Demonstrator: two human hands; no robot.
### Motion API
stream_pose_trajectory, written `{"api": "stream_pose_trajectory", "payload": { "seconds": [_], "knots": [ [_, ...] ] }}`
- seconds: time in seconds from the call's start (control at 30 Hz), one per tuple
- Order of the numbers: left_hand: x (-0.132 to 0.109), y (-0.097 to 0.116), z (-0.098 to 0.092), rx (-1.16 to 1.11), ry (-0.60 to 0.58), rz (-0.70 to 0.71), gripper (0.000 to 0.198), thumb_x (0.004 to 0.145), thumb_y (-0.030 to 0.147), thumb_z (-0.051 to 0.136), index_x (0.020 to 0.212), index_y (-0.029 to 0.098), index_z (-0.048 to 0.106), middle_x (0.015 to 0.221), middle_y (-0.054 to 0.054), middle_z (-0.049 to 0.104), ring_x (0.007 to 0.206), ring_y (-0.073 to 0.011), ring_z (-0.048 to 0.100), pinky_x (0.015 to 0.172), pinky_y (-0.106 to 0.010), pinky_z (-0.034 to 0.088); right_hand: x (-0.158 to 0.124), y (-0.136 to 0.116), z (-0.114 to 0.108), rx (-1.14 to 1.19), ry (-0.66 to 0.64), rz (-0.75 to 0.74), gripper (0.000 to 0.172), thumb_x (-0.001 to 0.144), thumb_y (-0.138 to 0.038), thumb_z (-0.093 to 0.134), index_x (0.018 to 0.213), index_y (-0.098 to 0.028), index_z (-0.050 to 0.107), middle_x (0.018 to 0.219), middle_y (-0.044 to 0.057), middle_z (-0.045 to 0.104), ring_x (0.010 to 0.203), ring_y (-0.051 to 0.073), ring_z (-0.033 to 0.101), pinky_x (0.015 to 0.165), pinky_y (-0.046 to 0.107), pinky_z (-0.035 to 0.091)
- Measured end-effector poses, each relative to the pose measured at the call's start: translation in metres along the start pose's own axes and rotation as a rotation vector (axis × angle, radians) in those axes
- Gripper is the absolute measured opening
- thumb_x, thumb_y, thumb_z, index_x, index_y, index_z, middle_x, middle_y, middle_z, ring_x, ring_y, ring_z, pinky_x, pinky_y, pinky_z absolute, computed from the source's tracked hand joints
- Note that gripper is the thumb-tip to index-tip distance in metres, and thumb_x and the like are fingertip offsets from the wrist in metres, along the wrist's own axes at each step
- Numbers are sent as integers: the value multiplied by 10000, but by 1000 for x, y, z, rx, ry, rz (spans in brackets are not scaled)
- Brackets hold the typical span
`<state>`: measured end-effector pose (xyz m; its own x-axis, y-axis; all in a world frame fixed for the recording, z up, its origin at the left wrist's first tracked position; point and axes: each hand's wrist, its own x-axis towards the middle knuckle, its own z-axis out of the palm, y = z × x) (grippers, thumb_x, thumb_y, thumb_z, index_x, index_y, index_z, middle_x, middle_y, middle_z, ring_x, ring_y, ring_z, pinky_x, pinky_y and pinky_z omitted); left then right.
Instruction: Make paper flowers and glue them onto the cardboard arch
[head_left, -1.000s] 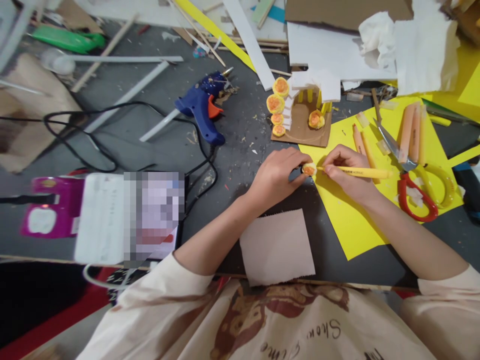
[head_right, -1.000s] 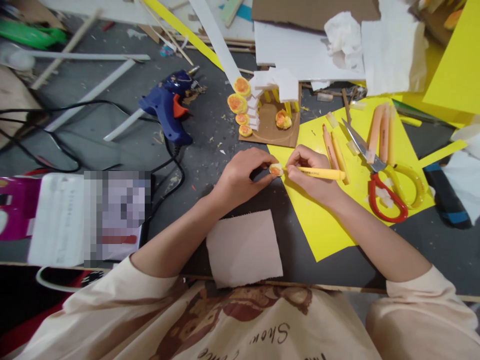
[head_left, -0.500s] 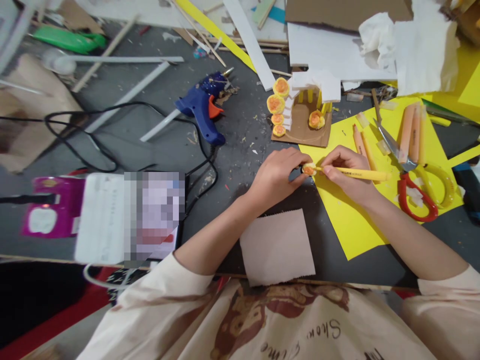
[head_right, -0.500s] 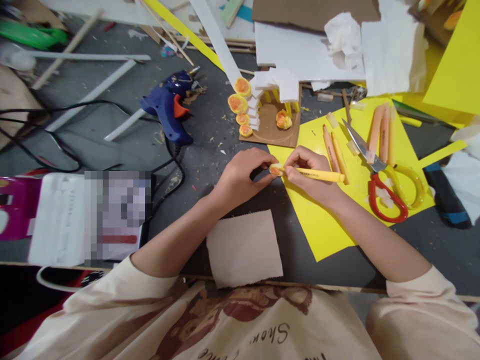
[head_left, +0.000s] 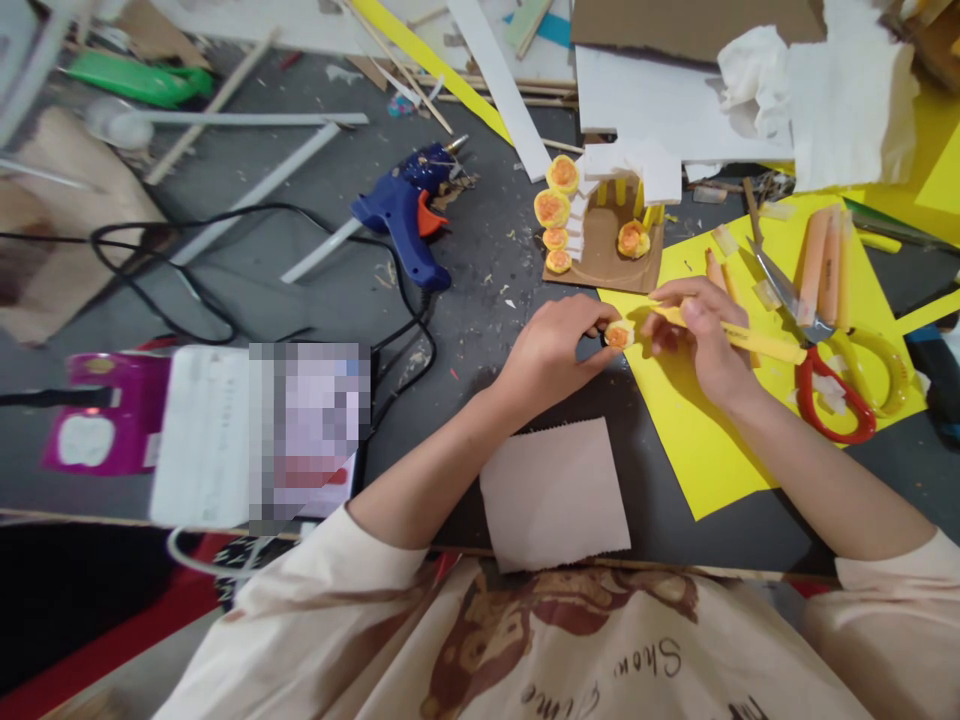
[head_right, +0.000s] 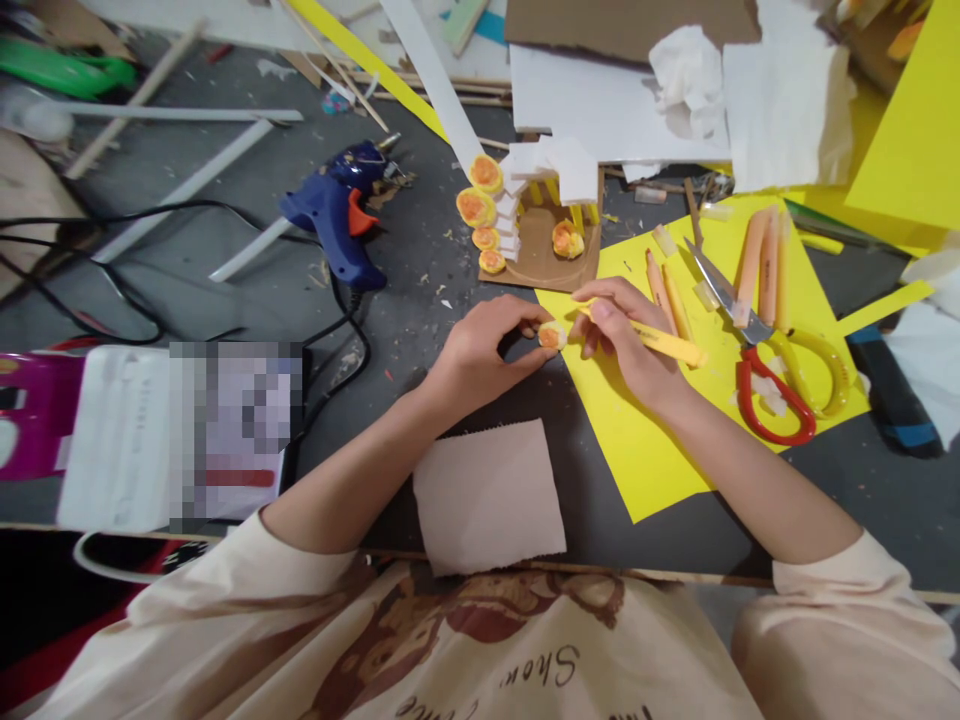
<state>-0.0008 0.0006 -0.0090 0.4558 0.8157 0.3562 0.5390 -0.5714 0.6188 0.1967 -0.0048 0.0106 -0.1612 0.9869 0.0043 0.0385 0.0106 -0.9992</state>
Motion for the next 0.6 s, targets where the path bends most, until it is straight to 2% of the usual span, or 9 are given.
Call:
{"api": "stream_pose_trajectory", "payload": {
  "seconds": [0.07,0.17,0.33,0.5,0.6],
  "knots": [
    [0,1,-1,-59,24,-11,147,839,181,640,977,168,591,836,7,661,718,-111,587,701,-235,441,0,-1,1,-39,-23,-4,274,932,-455,530,868,-224,663,687,-19,637,548,98,564,528,244,403],
    [-1,2,-1,-102,55,14,160,843,179,642,990,163,582,813,13,632,692,-100,565,680,-215,453,0,-4,3,-238,-43,-73,227,881,-388,628,741,-209,635,696,-20,631,638,110,584,612,248,437],
    [-1,5,-3,-45,54,102,266,883,221,628,1134,166,559,813,8,630,707,-115,574,705,-234,460,2,-7,3,-383,-90,-121,167,884,-334,608,769,-215,622,745,-19,651,713,137,609,688,267,466],
    [-1,6,-6,17,-16,96,152,908,223,576,1053,178,581,850,-17,661,749,-140,588,693,-253,430,0,-7,2,-366,-94,-75,258,899,-427,584,757,-215,615,710,-16,631,693,142,592,675,280,462],
    [-1,4,-5,38,-29,82,151,895,220,578,1040,178,582,857,-17,667,748,-145,585,691,-261,419,-1,-2,2,-194,-40,-7,359,904,-563,529,807,-227,611,686,-19,600,617,123,549,589,266,428]
  ]
}}
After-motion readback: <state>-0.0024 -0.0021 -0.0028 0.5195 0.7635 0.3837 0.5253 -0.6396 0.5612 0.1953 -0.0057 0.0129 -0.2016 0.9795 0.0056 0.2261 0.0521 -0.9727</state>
